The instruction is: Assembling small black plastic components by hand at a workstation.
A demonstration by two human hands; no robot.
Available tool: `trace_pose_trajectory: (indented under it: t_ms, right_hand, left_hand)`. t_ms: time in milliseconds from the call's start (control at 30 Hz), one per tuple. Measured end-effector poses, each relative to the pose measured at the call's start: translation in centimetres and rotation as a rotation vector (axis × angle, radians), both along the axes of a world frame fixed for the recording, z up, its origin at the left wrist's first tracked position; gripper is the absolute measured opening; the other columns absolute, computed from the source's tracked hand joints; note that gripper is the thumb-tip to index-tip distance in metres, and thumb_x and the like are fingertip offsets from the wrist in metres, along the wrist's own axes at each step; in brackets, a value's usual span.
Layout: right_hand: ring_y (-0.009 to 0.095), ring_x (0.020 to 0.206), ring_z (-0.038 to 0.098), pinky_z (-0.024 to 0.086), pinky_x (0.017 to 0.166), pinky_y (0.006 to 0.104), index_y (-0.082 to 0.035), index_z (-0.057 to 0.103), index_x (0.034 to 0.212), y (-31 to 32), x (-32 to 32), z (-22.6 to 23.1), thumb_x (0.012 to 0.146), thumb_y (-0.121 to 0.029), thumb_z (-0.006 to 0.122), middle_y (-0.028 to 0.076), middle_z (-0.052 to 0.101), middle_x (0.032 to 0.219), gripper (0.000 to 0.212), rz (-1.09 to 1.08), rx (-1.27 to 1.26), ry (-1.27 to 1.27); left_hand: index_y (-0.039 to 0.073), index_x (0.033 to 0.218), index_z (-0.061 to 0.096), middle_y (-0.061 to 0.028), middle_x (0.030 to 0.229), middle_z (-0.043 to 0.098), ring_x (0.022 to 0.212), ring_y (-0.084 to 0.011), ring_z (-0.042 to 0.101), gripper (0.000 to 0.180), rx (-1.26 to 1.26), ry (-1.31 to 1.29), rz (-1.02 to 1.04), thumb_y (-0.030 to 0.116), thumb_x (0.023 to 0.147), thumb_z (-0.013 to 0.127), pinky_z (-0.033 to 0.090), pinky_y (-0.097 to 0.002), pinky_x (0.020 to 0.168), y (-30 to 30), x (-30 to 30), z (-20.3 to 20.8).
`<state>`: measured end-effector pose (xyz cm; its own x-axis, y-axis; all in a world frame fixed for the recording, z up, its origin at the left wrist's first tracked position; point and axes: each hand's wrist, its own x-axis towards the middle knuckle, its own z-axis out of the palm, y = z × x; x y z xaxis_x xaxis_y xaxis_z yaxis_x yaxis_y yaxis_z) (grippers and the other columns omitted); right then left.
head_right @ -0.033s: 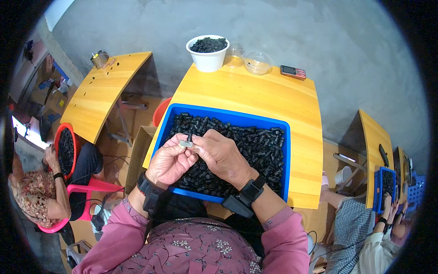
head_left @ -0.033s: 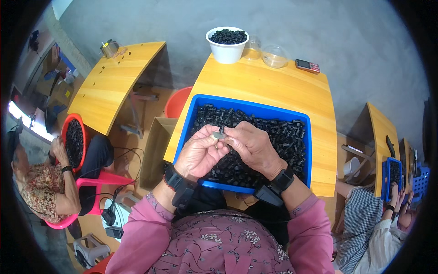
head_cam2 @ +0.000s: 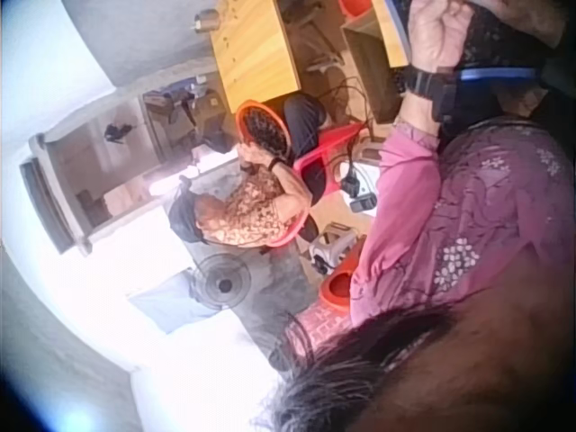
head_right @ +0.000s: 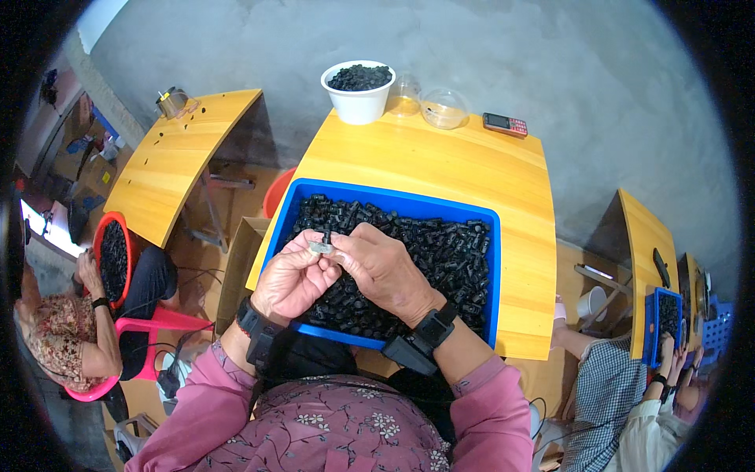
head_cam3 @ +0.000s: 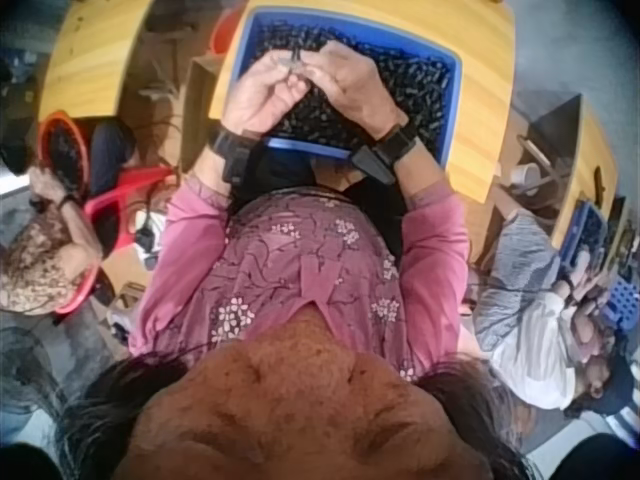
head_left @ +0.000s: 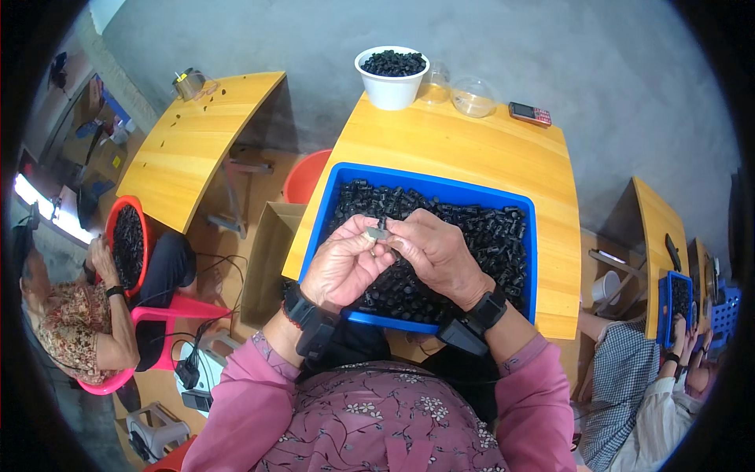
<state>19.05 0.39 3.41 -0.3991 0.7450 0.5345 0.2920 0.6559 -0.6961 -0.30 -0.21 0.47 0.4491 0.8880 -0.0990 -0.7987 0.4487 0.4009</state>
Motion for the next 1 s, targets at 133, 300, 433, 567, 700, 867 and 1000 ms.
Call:
trace_pose_trajectory:
  t_ms: [133, 300, 433, 567, 700, 867, 1000]
  right_hand:
    - [0.027, 0.077, 0.063, 0.053, 0.069, 0.0339, -0.002, 0.066, 0.112, 0.5, 0.1, -0.5, 0.090, -0.005, 0.065, 0.012, 0.059, 0.085, 0.023, -0.032, 0.081, -0.040]
    - [0.031, 0.075, 0.062, 0.052, 0.068, 0.0362, 0.000, 0.064, 0.111, 0.4, 0.4, -0.1, 0.091, -0.006, 0.064, 0.013, 0.057, 0.083, 0.021, -0.062, 0.083, -0.040]
    - [0.023, 0.072, 0.061, 0.050, 0.066, 0.0315, 0.000, 0.065, 0.112, 0.1, 0.4, 0.5, 0.091, -0.007, 0.065, 0.010, 0.059, 0.083, 0.023, -0.051, -0.024, 0.071]
    - [0.011, 0.070, 0.054, 0.046, 0.065, 0.0252, -0.002, 0.065, 0.117, 0.1, 0.6, 0.2, 0.086, -0.006, 0.070, 0.004, 0.057, 0.080, 0.031, -0.074, -0.238, 0.183]
    - [0.007, 0.069, 0.051, 0.046, 0.065, 0.0237, -0.002, 0.067, 0.110, 0.1, 0.4, 0.5, 0.085, -0.006, 0.071, 0.001, 0.056, 0.078, 0.026, -0.021, -0.339, 0.199]
    - [0.007, 0.071, 0.055, 0.047, 0.066, 0.0233, -0.001, 0.069, 0.101, 0.2, 0.3, 0.5, 0.087, -0.006, 0.069, 0.002, 0.063, 0.079, 0.016, 0.003, -0.376, 0.197]
    - [0.007, 0.074, 0.061, 0.050, 0.068, 0.0238, 0.001, 0.068, 0.099, 0.1, 0.4, 0.7, 0.090, -0.008, 0.066, 0.005, 0.070, 0.084, 0.012, 0.036, -0.426, 0.255]
  left_hand:
    - [0.006, 0.104, 0.061, -0.0083, 0.095, 0.067, 0.081, -0.0165, 0.064, 0.008, 0.029, 0.040, 0.026, 0.003, 0.097, 0.057, 0.055, -0.0344, 0.081, 0.1, 0.1, -0.1]
    - [0.006, 0.104, 0.061, -0.0087, 0.095, 0.066, 0.080, -0.0164, 0.062, 0.008, 0.034, 0.061, 0.050, 0.005, 0.097, 0.058, 0.054, -0.0344, 0.081, 0.0, 0.0, -0.1]
    - [0.004, 0.105, 0.061, -0.0098, 0.093, 0.066, 0.080, -0.0163, 0.062, 0.008, 0.010, 0.030, -0.020, 0.004, 0.097, 0.058, 0.053, -0.0329, 0.078, 0.0, 0.1, 0.7]
    - [0.003, 0.107, 0.061, -0.0098, 0.093, 0.066, 0.080, -0.0160, 0.062, 0.010, -0.009, 0.039, -0.067, 0.004, 0.097, 0.057, 0.051, -0.0312, 0.073, -0.1, 0.2, 0.8]
    - [0.003, 0.108, 0.060, -0.0095, 0.093, 0.066, 0.080, -0.0160, 0.063, 0.011, -0.004, 0.042, -0.110, 0.004, 0.098, 0.056, 0.051, -0.0312, 0.072, -0.3, 0.3, 0.9]
    - [0.004, 0.101, 0.063, -0.0099, 0.092, 0.067, 0.075, -0.0146, 0.063, 0.007, 0.013, 0.079, -0.151, 0.008, 0.098, 0.059, 0.053, -0.0316, 0.072, -0.3, 0.3, 1.0]
    - [0.004, 0.099, 0.063, -0.0103, 0.091, 0.067, 0.074, -0.0145, 0.063, 0.007, 0.002, 0.081, -0.166, 0.009, 0.098, 0.060, 0.053, -0.0316, 0.071, -0.2, 0.3, 1.2]
